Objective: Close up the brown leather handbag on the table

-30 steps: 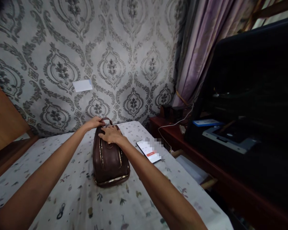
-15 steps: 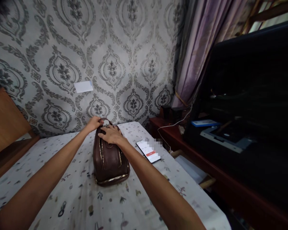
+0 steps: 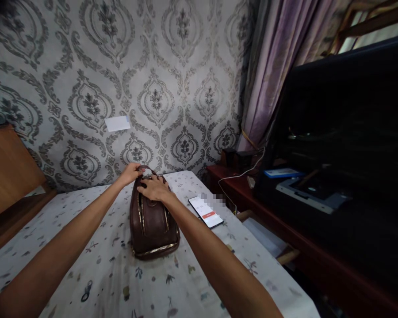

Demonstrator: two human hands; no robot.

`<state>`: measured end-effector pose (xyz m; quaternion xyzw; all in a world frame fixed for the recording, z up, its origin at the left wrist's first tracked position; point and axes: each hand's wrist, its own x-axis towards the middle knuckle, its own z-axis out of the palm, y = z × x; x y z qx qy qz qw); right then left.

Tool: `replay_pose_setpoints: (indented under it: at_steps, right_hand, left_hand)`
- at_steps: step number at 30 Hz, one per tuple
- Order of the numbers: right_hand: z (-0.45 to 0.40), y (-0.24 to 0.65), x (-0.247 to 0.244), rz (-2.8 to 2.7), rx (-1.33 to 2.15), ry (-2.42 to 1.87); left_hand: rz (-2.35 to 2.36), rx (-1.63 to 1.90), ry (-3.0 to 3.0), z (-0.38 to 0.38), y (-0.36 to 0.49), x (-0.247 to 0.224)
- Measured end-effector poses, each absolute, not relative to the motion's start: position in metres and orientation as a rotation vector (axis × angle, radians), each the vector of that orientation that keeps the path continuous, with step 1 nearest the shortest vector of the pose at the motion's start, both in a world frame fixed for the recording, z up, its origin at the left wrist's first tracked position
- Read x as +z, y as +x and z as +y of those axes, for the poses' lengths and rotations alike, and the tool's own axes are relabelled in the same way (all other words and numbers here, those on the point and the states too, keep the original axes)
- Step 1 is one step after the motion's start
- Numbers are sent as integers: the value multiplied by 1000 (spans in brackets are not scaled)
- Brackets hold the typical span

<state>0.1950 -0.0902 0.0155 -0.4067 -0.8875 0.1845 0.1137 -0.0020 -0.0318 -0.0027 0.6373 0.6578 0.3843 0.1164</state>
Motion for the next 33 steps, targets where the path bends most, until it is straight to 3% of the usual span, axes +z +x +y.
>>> replay_pose_setpoints:
  at_steps: [17,33]
  right_hand:
    - [-106,222,10,-2440,488,-1263]
    - [-112,222,7,-2436,462,-1226]
  left_hand:
    - [1933,772,1924,-16,34,12]
    - [2064,970,1829,2,42,-12]
